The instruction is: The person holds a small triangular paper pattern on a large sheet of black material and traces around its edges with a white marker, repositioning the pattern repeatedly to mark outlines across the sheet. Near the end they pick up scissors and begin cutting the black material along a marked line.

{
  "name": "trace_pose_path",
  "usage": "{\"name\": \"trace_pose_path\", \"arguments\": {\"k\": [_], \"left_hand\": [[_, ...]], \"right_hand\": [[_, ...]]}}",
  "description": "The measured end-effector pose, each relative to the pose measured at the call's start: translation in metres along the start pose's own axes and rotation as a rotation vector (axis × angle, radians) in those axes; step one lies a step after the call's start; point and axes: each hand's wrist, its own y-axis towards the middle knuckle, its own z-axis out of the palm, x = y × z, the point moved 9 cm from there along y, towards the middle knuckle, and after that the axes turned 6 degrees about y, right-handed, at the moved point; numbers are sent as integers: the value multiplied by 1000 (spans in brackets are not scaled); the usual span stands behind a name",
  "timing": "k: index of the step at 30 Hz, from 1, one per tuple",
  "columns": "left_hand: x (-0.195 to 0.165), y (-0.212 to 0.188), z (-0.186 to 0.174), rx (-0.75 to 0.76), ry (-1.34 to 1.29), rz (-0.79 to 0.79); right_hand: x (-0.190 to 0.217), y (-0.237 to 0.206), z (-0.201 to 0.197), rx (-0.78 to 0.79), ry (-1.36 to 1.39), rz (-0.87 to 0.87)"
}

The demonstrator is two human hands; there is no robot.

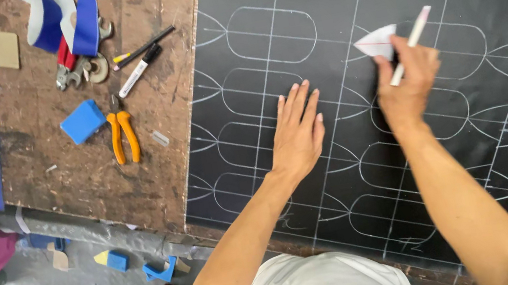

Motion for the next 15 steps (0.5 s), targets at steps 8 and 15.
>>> {"name": "trace_pose_path", "arguments": {"k": [8,15], "left_hand": [[-19,37,26,72,33,117],[-19,49,40,105,110,137]], "right_hand": [[49,8,18,-32,20,29],[39,9,10,41,76,35]]}}
